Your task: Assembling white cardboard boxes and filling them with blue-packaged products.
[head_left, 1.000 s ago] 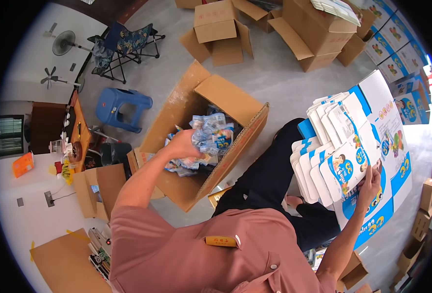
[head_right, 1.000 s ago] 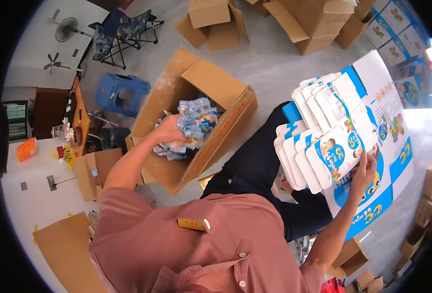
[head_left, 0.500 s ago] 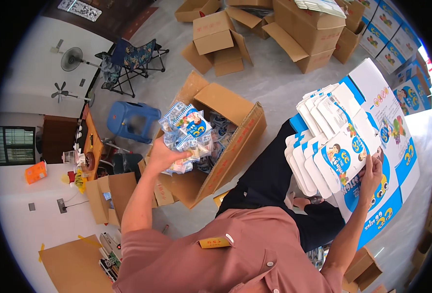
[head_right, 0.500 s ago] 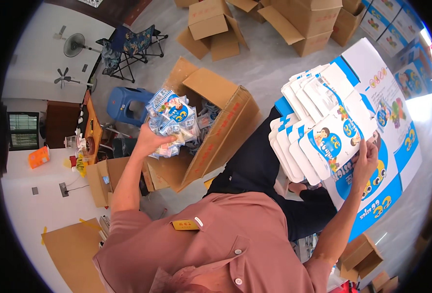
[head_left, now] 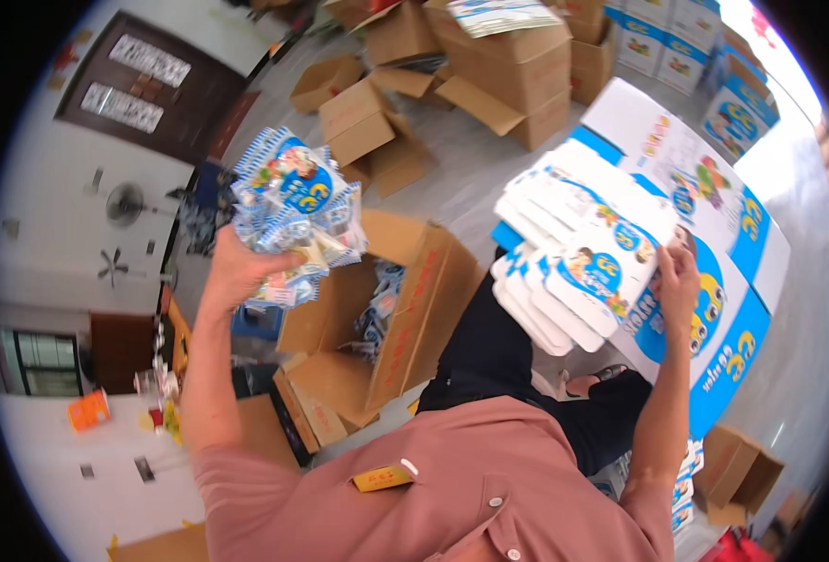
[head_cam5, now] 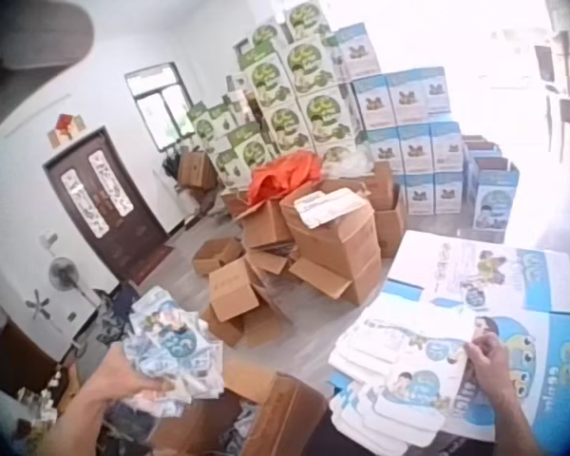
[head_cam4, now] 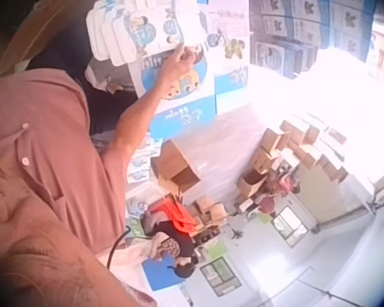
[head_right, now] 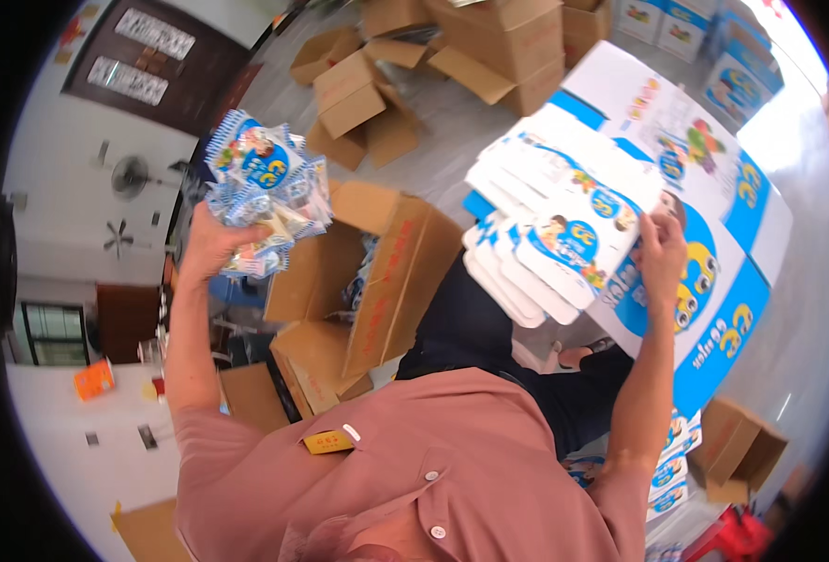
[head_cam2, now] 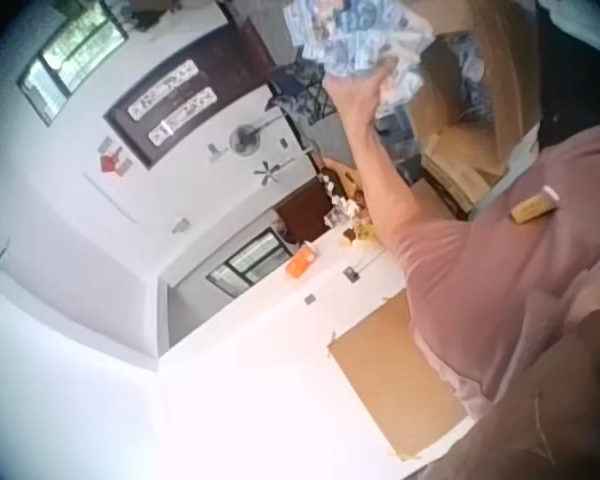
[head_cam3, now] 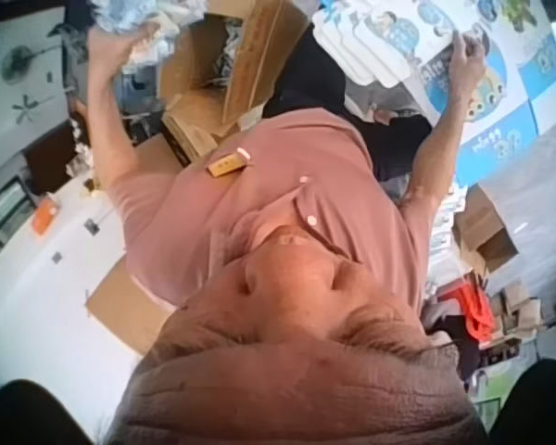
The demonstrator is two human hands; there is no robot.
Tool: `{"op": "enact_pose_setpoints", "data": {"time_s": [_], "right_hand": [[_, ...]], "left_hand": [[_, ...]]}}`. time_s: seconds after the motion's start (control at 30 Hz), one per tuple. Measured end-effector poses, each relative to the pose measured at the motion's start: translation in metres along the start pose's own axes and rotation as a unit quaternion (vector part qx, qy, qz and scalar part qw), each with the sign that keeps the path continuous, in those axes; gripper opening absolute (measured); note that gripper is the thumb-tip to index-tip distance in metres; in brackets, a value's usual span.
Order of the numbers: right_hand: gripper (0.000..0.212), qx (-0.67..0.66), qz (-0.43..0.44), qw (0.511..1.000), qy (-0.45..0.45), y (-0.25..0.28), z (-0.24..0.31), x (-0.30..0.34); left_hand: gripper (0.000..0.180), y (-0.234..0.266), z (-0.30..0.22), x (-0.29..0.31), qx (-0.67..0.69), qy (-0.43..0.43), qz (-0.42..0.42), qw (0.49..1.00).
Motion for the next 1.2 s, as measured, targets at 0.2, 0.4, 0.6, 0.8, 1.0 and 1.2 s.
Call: {"op": "enact_pose_setpoints", "data": {"time_s": [0.2, 0.4, 0.6, 0.8, 1.0, 1.2], "right_hand": [[0.021, -0.084, -0.047, 0.995, 0.001, 0.003, -0.001, 0.001], [0.041, -0.159, -0.152, 0.975, -0.032, 0.083, 0.012, 0.016], [0.075, -0.285, -0.146, 0.947, 0.04, 0.152, 0.043, 0.02], [0.075, -0.186, -0.057, 0.981, -0.019, 0.169, 0.052, 0.001], [0.064, 0.123, -0.11, 0.986, -0.028, 0.127, -0.018, -0.044], [0.064, 0.103, -0.165, 0.98, 0.044, 0.128, -0.043, -0.053]], "left_hand": [[0.052, -0.042, -0.112, -0.039, -0.034, -0.108, 0.093, 0.989], [0.053, -0.186, -0.233, -0.073, -0.011, -0.238, 0.282, 0.929], [0.049, -0.379, -0.313, -0.069, -0.023, -0.285, 0.499, 0.818], [0.052, -0.524, -0.292, -0.048, -0.017, -0.093, 0.582, 0.808], [0.084, -0.584, -0.223, -0.071, 0.086, -0.029, 0.495, 0.864], [0.14, -0.563, -0.228, -0.06, -0.046, -0.161, 0.245, 0.955]]}}
Point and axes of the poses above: each hand's wrist, its own x-axis away from the middle knuckle, its own y-axis out of the back of the hand, z = x × y, the point moved 6 cm from there along -x, towards the middle knuckle, and after that the axes turned 3 degrees about y, right-handed, at the moved point
